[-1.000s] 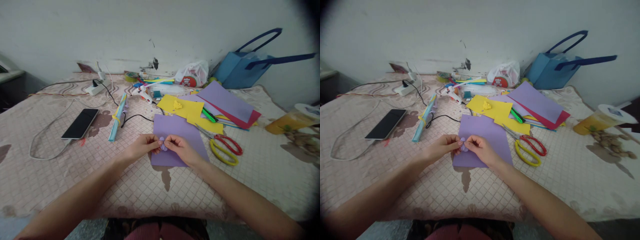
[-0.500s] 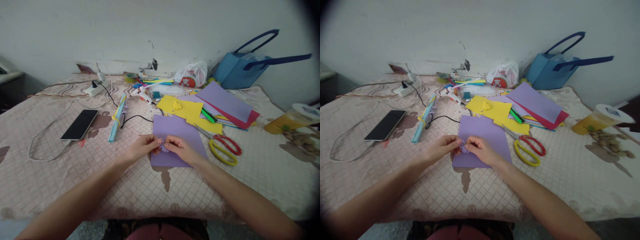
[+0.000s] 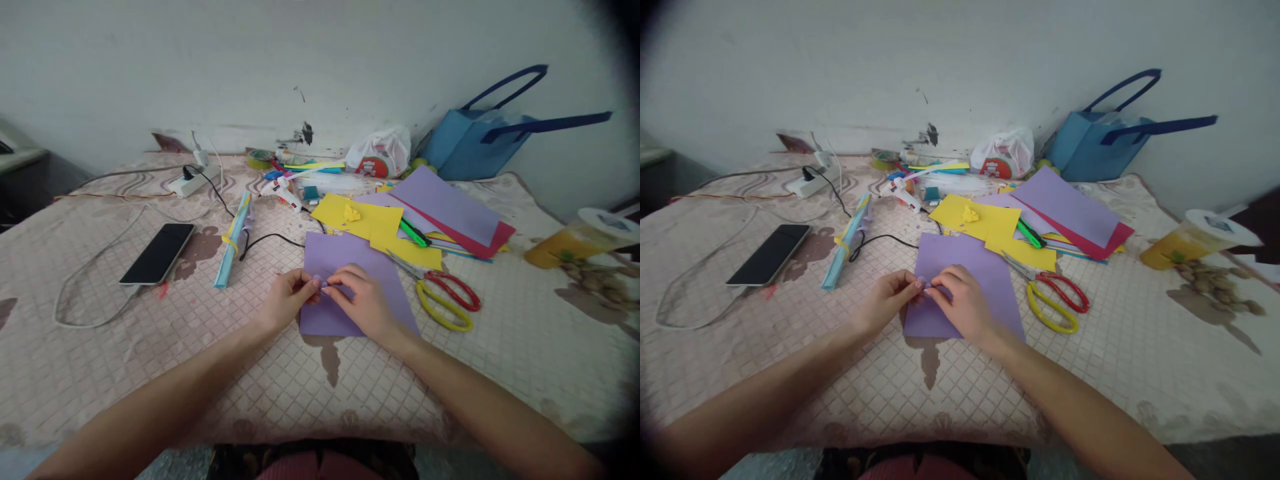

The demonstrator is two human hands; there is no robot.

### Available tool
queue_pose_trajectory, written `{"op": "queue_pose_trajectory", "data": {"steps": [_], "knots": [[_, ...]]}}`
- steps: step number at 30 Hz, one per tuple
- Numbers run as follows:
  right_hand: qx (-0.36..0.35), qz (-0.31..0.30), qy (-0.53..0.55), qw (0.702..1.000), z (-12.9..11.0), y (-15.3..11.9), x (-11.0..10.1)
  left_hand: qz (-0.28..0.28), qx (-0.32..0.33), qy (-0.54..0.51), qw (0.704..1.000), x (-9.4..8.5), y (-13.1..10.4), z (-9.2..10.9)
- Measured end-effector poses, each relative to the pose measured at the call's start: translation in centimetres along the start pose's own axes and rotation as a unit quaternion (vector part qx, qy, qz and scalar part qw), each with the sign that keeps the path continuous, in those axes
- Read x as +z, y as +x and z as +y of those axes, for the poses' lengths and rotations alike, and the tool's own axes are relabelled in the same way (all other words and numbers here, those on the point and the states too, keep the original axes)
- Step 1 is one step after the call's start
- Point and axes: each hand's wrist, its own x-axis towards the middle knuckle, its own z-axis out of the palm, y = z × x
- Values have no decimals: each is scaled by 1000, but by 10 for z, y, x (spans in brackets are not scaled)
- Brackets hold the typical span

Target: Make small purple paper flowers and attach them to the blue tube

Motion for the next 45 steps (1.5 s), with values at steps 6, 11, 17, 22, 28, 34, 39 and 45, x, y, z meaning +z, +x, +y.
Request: {"op": "queue_pose_trajectory", "data": {"steps": [6, 11, 17, 22, 28, 34, 39, 45], "knots": [[89, -116, 143, 979, 9, 5, -2, -34, -16, -13, 999, 1, -2, 3], [169, -151, 338, 913, 11, 6, -2, -50, -39, -63, 996, 2, -2, 7], [221, -132, 471, 844, 10, 5, 4, -109, -82, -128, 982, -2, 0, 8], [204, -96, 442, 868, 13, 3, 8, -93, -69, -101, 988, -3, -1, 8], [196, -55, 383, 901, 12, 2, 10, -72, -12, -64, 995, -2, -1, 7], [192, -50, 373, 906, 12, 2, 11, -53, 31, -28, 998, -2, -2, 7], [213, -92, 431, 872, 14, 3, 10, -78, 22, -5, 997, -4, -2, 10], [231, -120, 539, 801, 14, 4, 9, -113, 37, -14, 993, -5, -2, 9]]}}
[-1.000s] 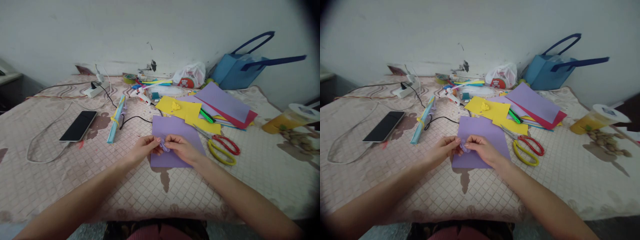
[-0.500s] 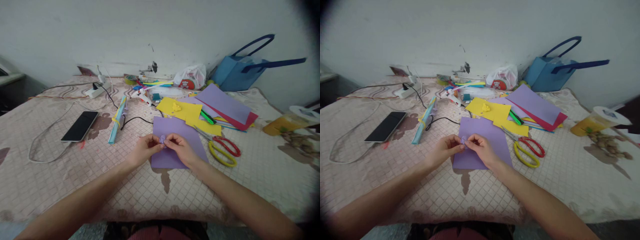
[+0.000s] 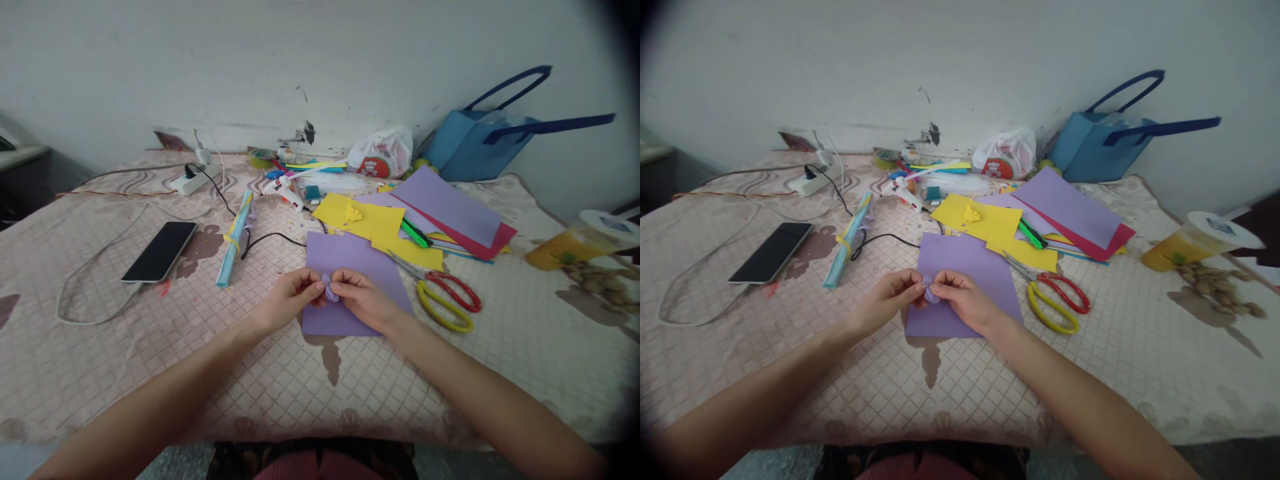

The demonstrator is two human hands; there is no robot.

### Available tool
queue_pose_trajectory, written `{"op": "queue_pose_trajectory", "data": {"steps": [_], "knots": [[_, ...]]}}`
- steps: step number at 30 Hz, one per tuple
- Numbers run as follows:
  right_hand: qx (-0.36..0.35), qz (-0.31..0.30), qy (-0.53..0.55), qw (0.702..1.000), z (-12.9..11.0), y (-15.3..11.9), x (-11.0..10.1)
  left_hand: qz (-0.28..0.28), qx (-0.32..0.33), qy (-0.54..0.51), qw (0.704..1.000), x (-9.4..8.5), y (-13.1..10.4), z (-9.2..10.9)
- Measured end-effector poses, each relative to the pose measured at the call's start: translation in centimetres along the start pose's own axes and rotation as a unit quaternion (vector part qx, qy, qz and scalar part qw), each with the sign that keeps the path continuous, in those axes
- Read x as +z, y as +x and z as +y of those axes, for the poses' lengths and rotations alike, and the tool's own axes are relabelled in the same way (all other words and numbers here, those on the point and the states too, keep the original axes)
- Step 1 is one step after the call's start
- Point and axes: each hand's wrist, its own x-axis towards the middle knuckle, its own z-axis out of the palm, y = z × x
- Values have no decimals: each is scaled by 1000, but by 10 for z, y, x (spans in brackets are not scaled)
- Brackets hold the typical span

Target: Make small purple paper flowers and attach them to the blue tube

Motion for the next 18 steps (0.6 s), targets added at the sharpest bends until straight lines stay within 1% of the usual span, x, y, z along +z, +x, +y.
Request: {"op": "queue_pose_trajectory", "data": {"steps": [4, 7, 14, 18], "knots": [[30, -40, 57, 997, -2, -1, 0, -15, 27, 0, 1000, 1, -1, 1], [49, -41, 71, 995, -3, -1, 0, -23, 29, -6, 999, 2, -1, 3], [22, 5, 3, 1000, -5, -2, 3, -10, -15, -27, 999, 1, -1, 0], [10, -8, -29, 1000, -5, -2, 2, -28, -16, -53, 998, 1, -1, -5]]}}
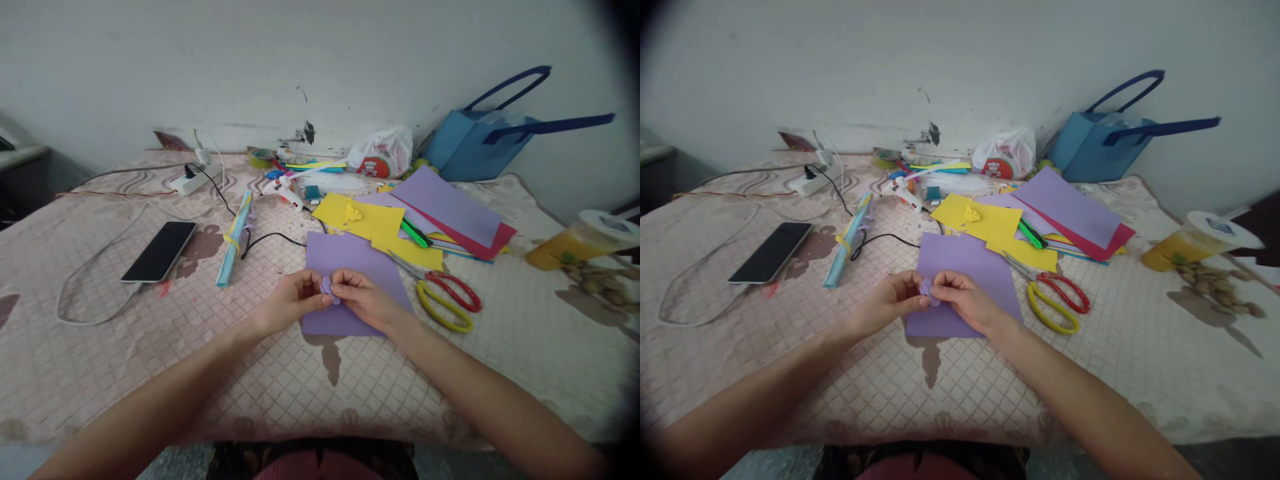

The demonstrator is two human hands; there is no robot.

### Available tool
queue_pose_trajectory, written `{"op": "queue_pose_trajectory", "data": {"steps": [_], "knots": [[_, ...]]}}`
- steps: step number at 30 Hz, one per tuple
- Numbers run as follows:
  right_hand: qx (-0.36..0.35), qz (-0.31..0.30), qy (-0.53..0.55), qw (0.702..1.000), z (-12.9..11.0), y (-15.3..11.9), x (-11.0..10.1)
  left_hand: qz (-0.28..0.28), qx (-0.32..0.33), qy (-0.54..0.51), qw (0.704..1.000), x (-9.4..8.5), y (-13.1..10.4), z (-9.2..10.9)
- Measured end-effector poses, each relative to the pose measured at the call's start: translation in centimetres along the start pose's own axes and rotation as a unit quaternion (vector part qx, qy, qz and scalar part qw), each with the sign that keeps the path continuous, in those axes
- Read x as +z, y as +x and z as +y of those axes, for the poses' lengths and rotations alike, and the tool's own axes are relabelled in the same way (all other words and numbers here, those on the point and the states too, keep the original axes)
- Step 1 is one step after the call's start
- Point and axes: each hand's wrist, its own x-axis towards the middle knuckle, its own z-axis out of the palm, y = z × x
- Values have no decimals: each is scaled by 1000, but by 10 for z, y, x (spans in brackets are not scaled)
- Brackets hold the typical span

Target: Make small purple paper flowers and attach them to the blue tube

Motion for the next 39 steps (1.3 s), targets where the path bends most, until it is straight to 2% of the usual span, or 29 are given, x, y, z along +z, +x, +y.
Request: {"op": "queue_pose_trajectory", "data": {"steps": [7, 13, 23, 29, 33, 39], "knots": [[-47, -1, -130, 990, -1, -1, -5, 2, -9, 16, 1000, 0, 0, 5], [-18, 5, -133, 991, 2, 0, -6, 34, -23, 63, 997, -2, 2, 9], [-38, 61, -208, 975, -3, -2, -4, 83, 2, 87, 993, 0, 2, 7], [-63, 46, -244, 967, -1, -2, -4, 83, -5, 86, 993, 2, 2, 3], [-72, 27, -222, 972, -3, -3, -2, 60, -19, 69, 996, 2, 3, 4], [-62, 55, -218, 972, -4, -2, -3, 56, -36, 26, 997, 1, 3, 4]]}}
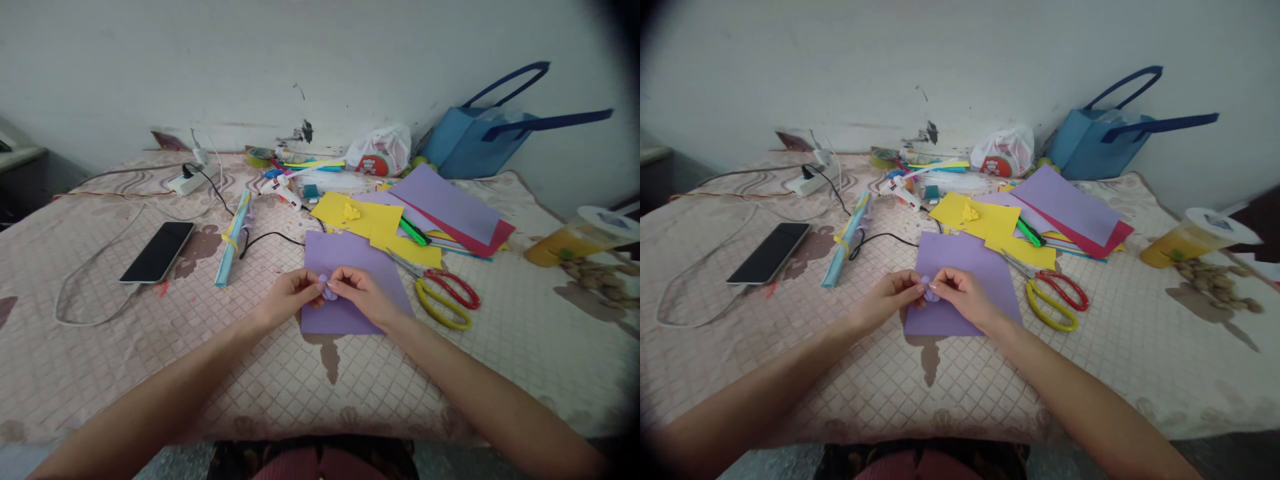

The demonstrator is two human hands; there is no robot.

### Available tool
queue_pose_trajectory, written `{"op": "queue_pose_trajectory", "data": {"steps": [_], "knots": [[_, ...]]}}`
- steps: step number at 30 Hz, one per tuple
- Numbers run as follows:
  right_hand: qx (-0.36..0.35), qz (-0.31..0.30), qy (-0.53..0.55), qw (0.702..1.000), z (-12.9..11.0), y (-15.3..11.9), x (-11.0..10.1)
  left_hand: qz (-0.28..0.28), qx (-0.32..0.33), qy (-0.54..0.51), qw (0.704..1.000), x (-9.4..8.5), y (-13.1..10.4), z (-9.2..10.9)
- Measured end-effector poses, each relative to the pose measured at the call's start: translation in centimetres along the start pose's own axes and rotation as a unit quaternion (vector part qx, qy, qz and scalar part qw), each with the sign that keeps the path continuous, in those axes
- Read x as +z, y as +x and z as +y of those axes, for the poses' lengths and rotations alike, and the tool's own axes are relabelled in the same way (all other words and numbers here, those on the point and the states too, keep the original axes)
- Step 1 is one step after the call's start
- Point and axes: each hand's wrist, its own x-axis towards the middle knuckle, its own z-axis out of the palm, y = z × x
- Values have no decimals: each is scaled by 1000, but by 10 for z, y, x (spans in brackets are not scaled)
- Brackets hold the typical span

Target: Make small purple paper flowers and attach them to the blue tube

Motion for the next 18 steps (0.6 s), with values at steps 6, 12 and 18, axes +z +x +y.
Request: {"op": "queue_pose_trajectory", "data": {"steps": [6, 12, 18], "knots": [[-3, 44, -14, 999, 2, 0, -1, 40, 12, -13, 999, -2, 2, -5], [15, 31, 30, 999, 4, -1, 3, 75, 20, -33, 996, -3, 2, -6], [-8, 49, -19, 999, 3, -2, 3, 60, 69, 37, 995, -3, 2, -5]]}}
